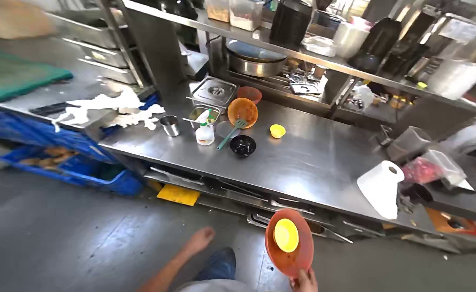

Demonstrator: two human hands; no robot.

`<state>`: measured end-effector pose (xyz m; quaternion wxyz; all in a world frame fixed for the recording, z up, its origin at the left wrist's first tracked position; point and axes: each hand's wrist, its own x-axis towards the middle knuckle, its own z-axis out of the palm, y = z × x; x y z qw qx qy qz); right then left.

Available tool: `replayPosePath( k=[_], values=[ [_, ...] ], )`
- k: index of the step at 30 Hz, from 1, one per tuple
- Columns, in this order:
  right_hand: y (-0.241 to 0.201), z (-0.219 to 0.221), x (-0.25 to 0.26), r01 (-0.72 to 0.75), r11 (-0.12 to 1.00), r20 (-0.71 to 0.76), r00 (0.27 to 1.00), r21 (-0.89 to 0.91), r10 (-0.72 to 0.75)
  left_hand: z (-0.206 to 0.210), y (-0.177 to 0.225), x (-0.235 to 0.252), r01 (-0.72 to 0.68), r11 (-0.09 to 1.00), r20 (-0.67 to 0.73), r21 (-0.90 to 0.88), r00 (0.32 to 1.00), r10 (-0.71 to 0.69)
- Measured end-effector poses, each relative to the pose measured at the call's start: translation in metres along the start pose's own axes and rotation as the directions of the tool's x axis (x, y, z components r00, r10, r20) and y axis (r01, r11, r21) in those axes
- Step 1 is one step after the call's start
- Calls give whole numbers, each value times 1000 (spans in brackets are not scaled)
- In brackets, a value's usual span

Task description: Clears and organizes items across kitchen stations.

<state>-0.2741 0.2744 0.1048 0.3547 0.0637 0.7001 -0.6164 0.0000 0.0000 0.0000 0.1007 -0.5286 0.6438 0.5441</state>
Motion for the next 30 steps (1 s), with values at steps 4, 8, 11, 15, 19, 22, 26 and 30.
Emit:
replayPosePath(
  k=[4, 8, 11, 15, 19, 22, 26, 30],
  values=[
    [-56, 56, 63, 57, 998, 46, 997, -36, -55, -44, 99, 32, -164, 986, -198, -9, 967, 159],
    [-85, 119, 140, 129, 988, 95, 988, -87, -121, -110, 156, 88, -231, 968, -420, 96, 872, 250],
    [-100, 162, 179, 100, 990, 99, 991, -100, -90, -152, 187, 135, -255, 963, -504, 84, 823, 262],
    [-118, 197, 208, 64, 990, 133, 990, -128, -46, -185, 222, 181, -194, 980, -528, -36, 836, 146],
    [-142, 208, 226, 267, 877, 94, 963, -400, -251, -195, 231, 216, -166, 984, -470, -68, 875, 115],
    [-173, 224, 229, 512, 462, 191, 793, -725, -579, -201, 231, 219, -180, 982, -443, -58, 886, 136],
    [-210, 289, 235, 406, 48, 364, 862, -913, -352, -207, 245, 197, -246, 963, -431, -114, 885, 175],
    [-206, 336, 264, 242, -237, 295, 930, -941, -219, -202, 264, 188, -346, 924, -391, -163, 882, 262]
  ],
)
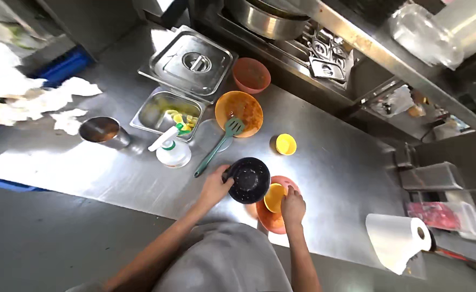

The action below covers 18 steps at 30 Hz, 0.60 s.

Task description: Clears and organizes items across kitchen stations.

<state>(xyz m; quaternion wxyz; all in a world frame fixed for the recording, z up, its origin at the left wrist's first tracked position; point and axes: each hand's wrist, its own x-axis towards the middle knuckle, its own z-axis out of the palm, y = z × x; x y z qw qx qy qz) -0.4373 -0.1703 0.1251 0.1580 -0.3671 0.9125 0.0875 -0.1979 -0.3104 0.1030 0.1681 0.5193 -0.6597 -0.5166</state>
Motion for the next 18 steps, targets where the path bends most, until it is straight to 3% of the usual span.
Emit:
replayPosePath(
  k=[3, 5, 9, 12, 15, 18],
  values=[
    [-5, 2, 7, -35, 999, 67, 997, -30, 36, 6, 16, 0, -50, 997, 70, -50, 996, 54],
    [4, -10, -1, -42, 998, 57, 998, 52, 39, 8, 28, 0, -56, 996, 113, -63, 992, 63],
    [53, -46, -42, 24, 947, -167, 985, 320, 31, 13, 46, -5, -102, 994, 149, -39, 983, 107],
    [90, -63, -62, 187, 865, -396, 918, 465, 15, 25, 55, -3, -138, 988, 253, -69, 955, 151],
    [99, -63, -64, 212, 804, -415, 909, 556, 48, 36, 60, 3, -114, 988, 419, -105, 896, 148],
    [104, -54, -60, 147, 813, -373, 923, 563, 91, 36, 55, 8, -128, 987, 460, -93, 874, 157]
  ],
)
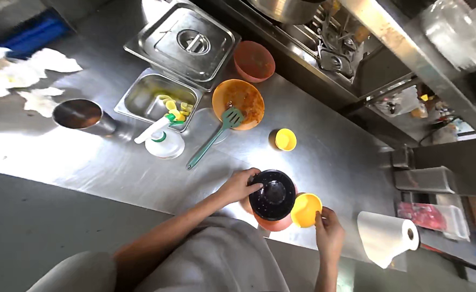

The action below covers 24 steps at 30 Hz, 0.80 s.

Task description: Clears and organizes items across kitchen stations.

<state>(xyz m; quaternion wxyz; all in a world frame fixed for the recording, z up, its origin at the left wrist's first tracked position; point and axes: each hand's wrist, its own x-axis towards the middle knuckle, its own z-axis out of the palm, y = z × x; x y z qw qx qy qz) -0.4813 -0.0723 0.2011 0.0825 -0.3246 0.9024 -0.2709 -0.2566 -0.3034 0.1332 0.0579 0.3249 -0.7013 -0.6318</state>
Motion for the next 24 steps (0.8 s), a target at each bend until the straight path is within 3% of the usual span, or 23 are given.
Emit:
replayPosePath(
  k=[3, 7, 11, 13, 15, 19, 21, 24],
  values=[
    [9, -1, -2, -88, 996, -36, 996, -26, 87, -10, -12, -8, 2, 1000, 49, -1, 999, -2],
    [10, -3, -3, -129, 985, -117, 983, 110, 142, -3, -16, -11, -21, 1000, 136, 9, 991, 20],
    [-8, 2, -2, -110, 980, -53, 991, 169, 120, 12, -3, -5, -39, 988, 148, 152, 989, 17],
    [-11, 10, -5, -96, 982, -8, 995, 160, 99, 9, -7, -2, -48, 978, 71, 203, 997, 35],
    [-9, 20, -8, -81, 987, 27, 997, 139, 78, -8, -20, 3, -15, 955, -121, 296, 991, 53],
    [1, 39, -17, -87, 994, 91, 993, 73, 80, -64, -61, 14, 254, 870, -552, 424, 833, 26],
    [4, 46, -18, -77, 995, 108, 992, 57, 71, -82, -78, 17, 379, 829, -623, 411, 781, -49],
    [-1, 51, -14, -64, 996, 122, 991, 66, 55, -93, -93, 22, 467, 778, -592, 421, 791, -154]
  ],
)
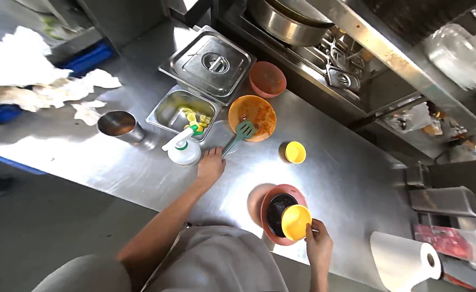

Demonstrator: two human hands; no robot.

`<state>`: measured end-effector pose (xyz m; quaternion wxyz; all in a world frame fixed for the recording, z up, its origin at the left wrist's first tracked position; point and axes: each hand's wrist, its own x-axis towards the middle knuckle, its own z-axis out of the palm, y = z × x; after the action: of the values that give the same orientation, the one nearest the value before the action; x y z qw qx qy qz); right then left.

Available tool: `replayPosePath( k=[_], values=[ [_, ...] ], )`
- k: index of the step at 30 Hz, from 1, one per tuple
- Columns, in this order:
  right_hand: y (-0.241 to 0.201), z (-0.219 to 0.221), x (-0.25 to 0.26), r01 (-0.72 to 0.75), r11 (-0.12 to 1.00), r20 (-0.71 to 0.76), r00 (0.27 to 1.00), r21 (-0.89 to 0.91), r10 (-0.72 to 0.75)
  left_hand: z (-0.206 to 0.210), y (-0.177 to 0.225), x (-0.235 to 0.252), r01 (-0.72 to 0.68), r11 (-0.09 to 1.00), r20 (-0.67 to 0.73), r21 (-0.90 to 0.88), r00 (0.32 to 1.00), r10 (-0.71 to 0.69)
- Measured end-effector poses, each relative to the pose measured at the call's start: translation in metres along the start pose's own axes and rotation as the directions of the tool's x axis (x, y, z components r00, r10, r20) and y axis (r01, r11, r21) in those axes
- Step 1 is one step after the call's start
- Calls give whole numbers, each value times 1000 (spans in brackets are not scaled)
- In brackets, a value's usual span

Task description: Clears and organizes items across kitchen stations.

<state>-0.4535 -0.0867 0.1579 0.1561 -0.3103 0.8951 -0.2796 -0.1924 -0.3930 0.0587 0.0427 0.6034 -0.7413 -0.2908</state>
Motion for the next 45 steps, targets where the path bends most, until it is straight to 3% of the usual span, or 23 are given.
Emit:
replayPosePath(
  k=[3, 9, 13, 20, 24, 29, 33, 38, 42, 45],
  values=[
    [-5, 3, 6, 13, 1000, -32, 999, 1, -13, 5, -4, 2, 11, 997, 53, -78, 999, -7],
    [13, 21, 19, 51, 981, -178, 980, -188, -85, 4, -5, -26, -113, 933, -49, -342, 994, 103],
    [29, 34, 28, -113, 976, -143, 986, -189, 86, -16, 11, -21, -194, 909, -164, -370, 976, 141],
    [29, 24, 50, -285, 878, 30, 947, -384, 321, -51, 61, 69, -31, 948, -109, -316, 994, -3],
    [41, 28, 51, -223, 931, 132, 954, -287, 270, -50, 78, 115, 63, 949, -111, -310, 989, -102],
    [54, 35, 33, -222, 974, 169, 963, 48, 211, -44, 87, 140, 128, 906, -61, -404, 984, -166],
    [27, 31, 27, -236, 930, 101, 971, 283, 216, -42, 87, 121, 56, 899, -63, -434, 994, -92],
    [-35, 22, 54, -105, 887, -11, 992, 449, 123, -25, 70, 56, -18, 892, -5, -452, 1000, 18],
    [-84, 37, 86, -74, 884, 42, 997, 462, 62, -13, 53, 11, 4, 900, 59, -436, 998, 24],
    [-96, 61, 99, -104, 964, 166, 984, 247, 63, -11, 42, -10, -1, 890, 58, -457, 998, 31]
  ],
)
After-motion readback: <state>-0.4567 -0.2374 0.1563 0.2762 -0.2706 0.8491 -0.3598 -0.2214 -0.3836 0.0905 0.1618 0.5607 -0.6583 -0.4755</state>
